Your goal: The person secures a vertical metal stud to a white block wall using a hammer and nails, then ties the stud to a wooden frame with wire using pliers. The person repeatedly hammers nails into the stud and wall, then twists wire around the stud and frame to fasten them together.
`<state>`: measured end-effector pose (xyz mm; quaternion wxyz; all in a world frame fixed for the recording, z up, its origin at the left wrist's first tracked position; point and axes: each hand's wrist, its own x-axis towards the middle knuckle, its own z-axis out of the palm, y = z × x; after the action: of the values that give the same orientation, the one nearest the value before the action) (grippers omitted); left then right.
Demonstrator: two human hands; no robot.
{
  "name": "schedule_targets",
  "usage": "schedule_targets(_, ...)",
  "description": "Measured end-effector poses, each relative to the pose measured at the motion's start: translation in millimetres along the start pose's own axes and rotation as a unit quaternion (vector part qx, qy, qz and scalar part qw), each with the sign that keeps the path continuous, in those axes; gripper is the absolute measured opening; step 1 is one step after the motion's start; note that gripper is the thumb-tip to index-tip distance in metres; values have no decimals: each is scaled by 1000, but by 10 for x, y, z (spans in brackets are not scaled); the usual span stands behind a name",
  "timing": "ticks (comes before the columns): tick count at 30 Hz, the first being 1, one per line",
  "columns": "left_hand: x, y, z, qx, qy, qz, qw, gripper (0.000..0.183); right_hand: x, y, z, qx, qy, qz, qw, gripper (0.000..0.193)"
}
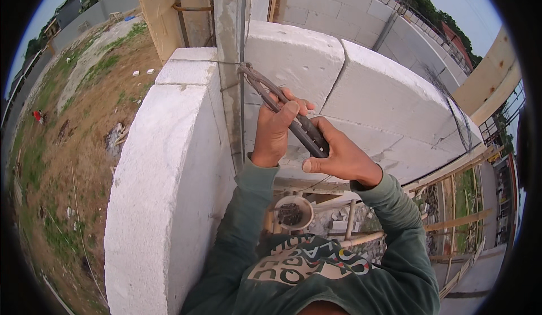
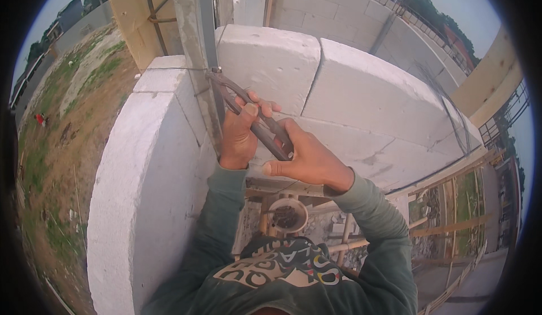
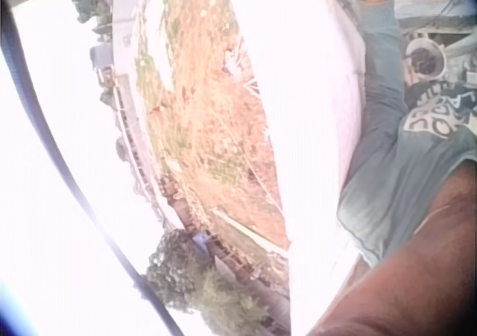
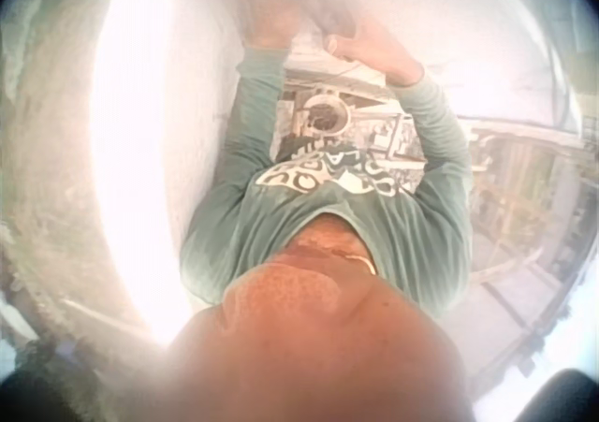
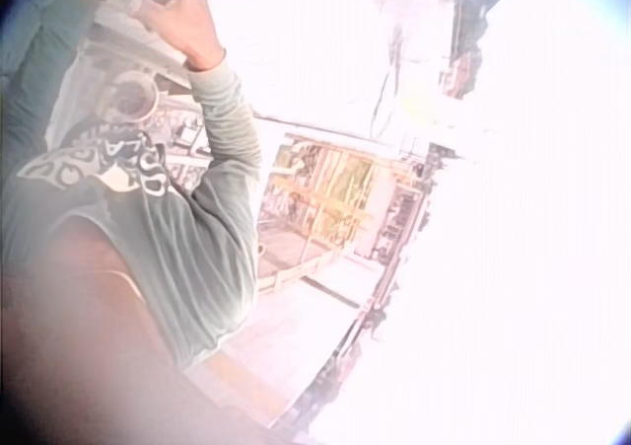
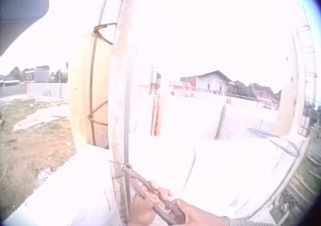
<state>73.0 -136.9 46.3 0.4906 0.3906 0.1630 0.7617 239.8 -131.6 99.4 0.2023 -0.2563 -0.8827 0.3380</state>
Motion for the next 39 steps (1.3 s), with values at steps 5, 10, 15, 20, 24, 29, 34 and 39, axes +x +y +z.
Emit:
schedule_targets(5,-102,62,176,198,184,-5,963,34,94,-80,137,60,-16,157,986,25)
schedule_targets(10,-141,113,-41,341,234,10,911,39,242,285,783,293,39,125,947,25)
schedule_targets(15,-138,-1,-297,361,209,45,908,35,413,586,1204,305,112,37,945,24)
schedule_targets(20,-148,-25,-410,281,125,55,950,40,399,536,953,279,44,44,958,22)
schedule_targets(24,-127,-8,-374,49,-24,-21,998,55,167,561,407,464,-104,57,878,44)
schedule_targets(29,113,-195,-224,-137,-186,-19,973,42,255,489,119,661,-286,128,681,65)
schedule_targets(34,158,-255,19,-81,-51,-23,995,24,139,163,-266,96,-60,25,993,62)
schedule_targets(39,257,-301,256,24,49,29,998,36,158,34,-241,-321,157,-18,934,48)
